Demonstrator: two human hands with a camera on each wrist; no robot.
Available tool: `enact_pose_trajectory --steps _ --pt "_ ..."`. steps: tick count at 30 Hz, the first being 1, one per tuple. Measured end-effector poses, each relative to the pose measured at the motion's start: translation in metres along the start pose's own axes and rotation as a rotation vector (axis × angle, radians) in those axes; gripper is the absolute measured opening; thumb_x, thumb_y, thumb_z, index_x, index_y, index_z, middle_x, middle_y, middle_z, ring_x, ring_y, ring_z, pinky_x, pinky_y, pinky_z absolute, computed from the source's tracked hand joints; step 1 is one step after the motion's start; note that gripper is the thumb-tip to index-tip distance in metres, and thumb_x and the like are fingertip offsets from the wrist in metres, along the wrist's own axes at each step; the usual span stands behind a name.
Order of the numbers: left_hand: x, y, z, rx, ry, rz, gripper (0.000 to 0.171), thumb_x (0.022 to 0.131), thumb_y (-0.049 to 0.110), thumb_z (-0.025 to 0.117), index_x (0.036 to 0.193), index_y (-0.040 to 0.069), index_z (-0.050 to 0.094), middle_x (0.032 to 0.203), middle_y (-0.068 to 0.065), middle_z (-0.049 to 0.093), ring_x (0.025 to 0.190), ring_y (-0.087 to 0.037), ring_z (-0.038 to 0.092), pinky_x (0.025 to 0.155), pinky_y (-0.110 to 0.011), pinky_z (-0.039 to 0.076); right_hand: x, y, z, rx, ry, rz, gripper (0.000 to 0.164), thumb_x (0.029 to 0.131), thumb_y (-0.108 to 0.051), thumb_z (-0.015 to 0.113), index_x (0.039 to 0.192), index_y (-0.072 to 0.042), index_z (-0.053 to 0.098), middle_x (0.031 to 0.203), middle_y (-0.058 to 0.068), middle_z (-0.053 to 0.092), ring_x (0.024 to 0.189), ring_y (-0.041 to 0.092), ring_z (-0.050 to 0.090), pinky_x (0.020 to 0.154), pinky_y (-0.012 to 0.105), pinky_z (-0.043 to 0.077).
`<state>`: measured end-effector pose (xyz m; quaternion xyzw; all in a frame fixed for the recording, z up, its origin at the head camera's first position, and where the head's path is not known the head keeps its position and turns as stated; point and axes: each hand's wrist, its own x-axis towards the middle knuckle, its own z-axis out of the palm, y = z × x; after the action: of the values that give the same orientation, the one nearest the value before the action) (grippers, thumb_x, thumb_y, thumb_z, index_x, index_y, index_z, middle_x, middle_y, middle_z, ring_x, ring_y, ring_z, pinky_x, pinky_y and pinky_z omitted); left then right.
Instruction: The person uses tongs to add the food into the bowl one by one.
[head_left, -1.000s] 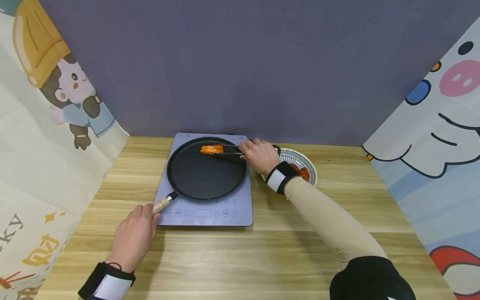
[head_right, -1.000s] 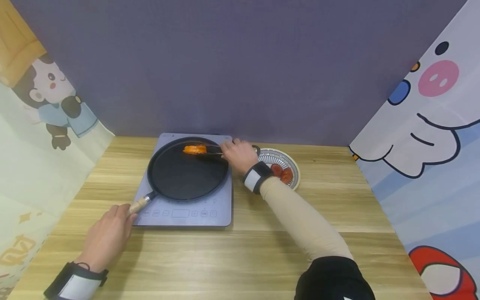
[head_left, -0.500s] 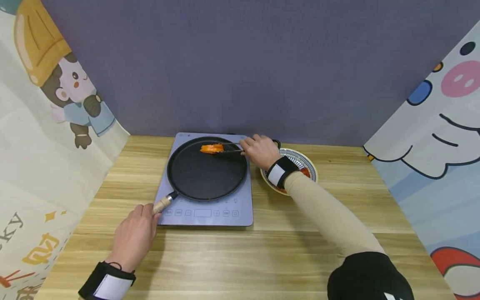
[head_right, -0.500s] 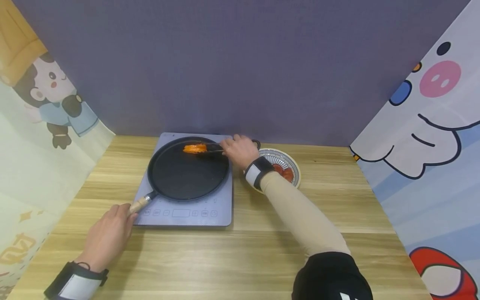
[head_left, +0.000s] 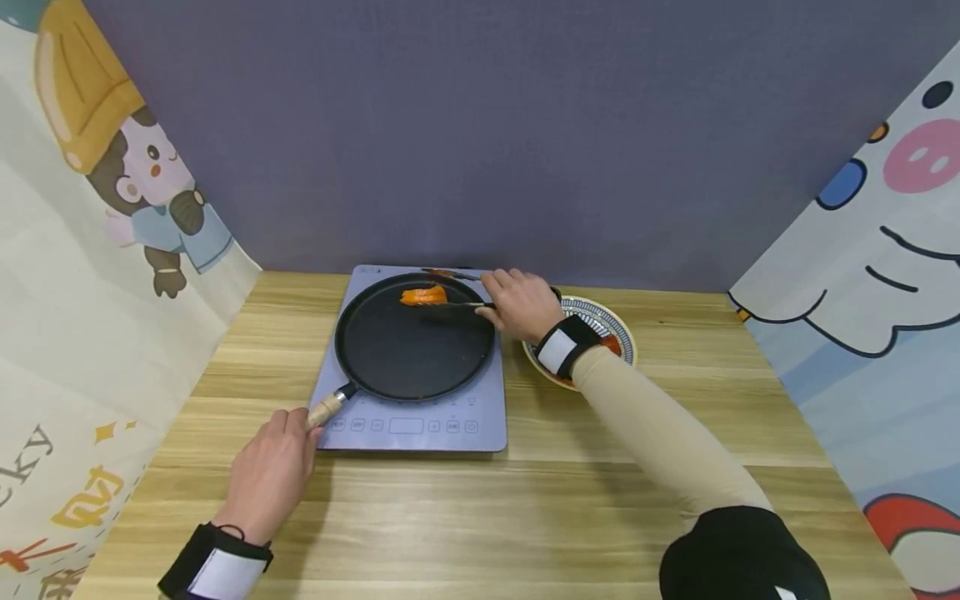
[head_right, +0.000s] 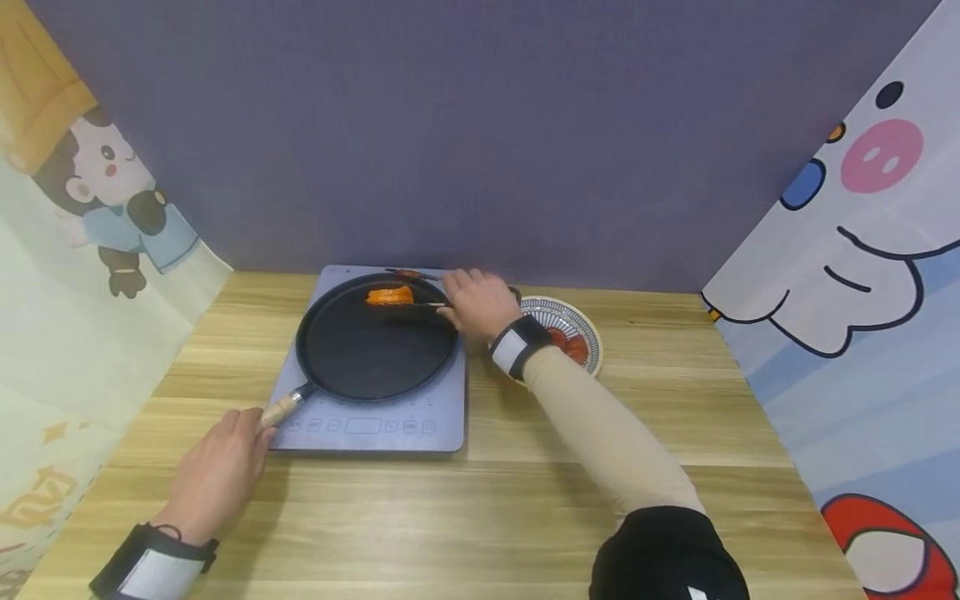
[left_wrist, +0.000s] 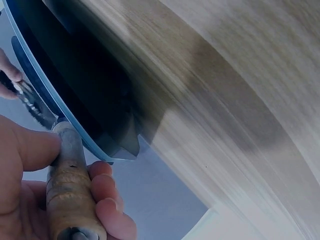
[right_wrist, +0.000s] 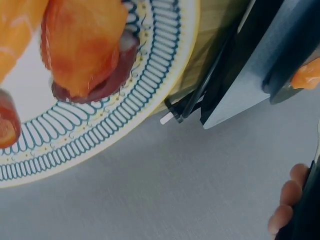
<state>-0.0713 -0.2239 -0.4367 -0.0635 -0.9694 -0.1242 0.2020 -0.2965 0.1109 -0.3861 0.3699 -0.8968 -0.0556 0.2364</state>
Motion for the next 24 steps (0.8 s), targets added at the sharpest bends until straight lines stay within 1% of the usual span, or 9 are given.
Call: enact_pose_trajectory --steps 3,6,9,12,14,16,18,21,24 --pt "0.001 0.000 0.000 -0.003 -0.005 -0.006 0.021 0.084 0.010 0.071 0.089 -0.003 0.055 0.070 -0.009 0.046 0.053 -0.022 0.043 0.043 -0.034 0.032 -0.004 -0.003 -0.005 0.063 -0.063 0.106 0.060 0.089 -0.060 0.053 0.117 -0.007 0.052 0.090 0.008 0.056 0.072 0.024 0.056 0.057 0.040 0.048" --pt "0.000 0.000 0.000 -0.006 -0.010 -0.014 0.022 0.083 0.010 0.072 0.090 -0.003 0.055 0.071 -0.010 0.047 0.054 -0.022 0.044 0.043 -0.035 0.032 -0.008 -0.005 -0.008 0.104 -0.109 0.191 0.065 0.084 -0.070 0.053 0.107 -0.009 0.051 0.082 0.005 0.052 0.064 0.021 0.052 0.051 0.039 0.045" --pt "0.000 -0.001 0.000 -0.010 -0.015 -0.019 0.023 0.083 0.011 0.072 0.090 -0.003 0.055 0.072 -0.011 0.048 0.054 -0.023 0.045 0.043 -0.036 0.033 -0.014 -0.007 -0.010 0.116 -0.130 0.224 0.068 0.079 -0.074 0.053 0.099 -0.009 0.049 0.074 0.002 0.048 0.057 0.019 0.049 0.048 0.037 0.042" --pt "0.000 -0.001 0.000 -0.017 -0.025 -0.025 0.024 0.083 0.011 0.072 0.092 -0.004 0.056 0.073 -0.011 0.049 0.054 -0.023 0.045 0.042 -0.036 0.033 -0.021 -0.007 -0.010 0.123 -0.146 0.233 0.068 0.080 -0.074 0.049 0.099 -0.009 0.048 0.072 0.002 0.046 0.053 0.018 0.046 0.045 0.035 0.039" --pt "0.000 -0.001 0.000 -0.019 -0.030 -0.028 0.025 0.083 0.011 0.073 0.093 -0.004 0.056 0.072 -0.011 0.049 0.054 -0.022 0.045 0.042 -0.035 0.033 -0.026 -0.005 -0.011 0.137 -0.158 0.241 0.068 0.082 -0.075 0.046 0.101 -0.010 0.048 0.072 0.002 0.047 0.052 0.018 0.046 0.043 0.034 0.037" --pt "0.000 -0.002 0.001 -0.021 -0.030 -0.027 0.026 0.082 0.011 0.073 0.094 -0.004 0.056 0.072 -0.011 0.048 0.054 -0.022 0.045 0.042 -0.035 0.033 -0.030 -0.004 -0.013 0.162 -0.170 0.255 0.072 0.083 -0.075 0.044 0.109 -0.008 0.050 0.073 0.003 0.051 0.051 0.018 0.047 0.043 0.033 0.036" --pt "0.000 -0.002 0.001 -0.021 -0.022 -0.022 0.026 0.081 0.010 0.074 0.093 -0.004 0.055 0.072 -0.010 0.048 0.053 -0.022 0.045 0.042 -0.035 0.033 -0.035 -0.002 -0.016 0.193 -0.188 0.275 0.077 0.084 -0.075 0.042 0.119 -0.006 0.050 0.075 0.005 0.056 0.048 0.018 0.047 0.041 0.033 0.036" --pt "0.000 -0.002 0.002 -0.020 -0.008 -0.012 0.028 0.080 0.011 0.075 0.093 -0.004 0.055 0.071 -0.010 0.048 0.053 -0.023 0.045 0.042 -0.036 0.033 -0.043 0.002 -0.021 0.249 -0.209 0.321 0.085 0.085 -0.075 0.041 0.135 -0.006 0.045 0.082 0.008 0.062 0.046 0.017 0.048 0.040 0.032 0.036" --pt "0.000 -0.002 0.002 -0.018 -0.002 -0.010 0.030 0.080 0.011 0.076 0.094 -0.005 0.055 0.071 -0.011 0.048 0.053 -0.023 0.046 0.041 -0.036 0.034 -0.052 0.005 -0.025 0.268 -0.219 0.346 0.081 0.085 -0.074 0.043 0.131 -0.007 0.048 0.080 0.007 0.061 0.045 0.016 0.047 0.040 0.031 0.035"
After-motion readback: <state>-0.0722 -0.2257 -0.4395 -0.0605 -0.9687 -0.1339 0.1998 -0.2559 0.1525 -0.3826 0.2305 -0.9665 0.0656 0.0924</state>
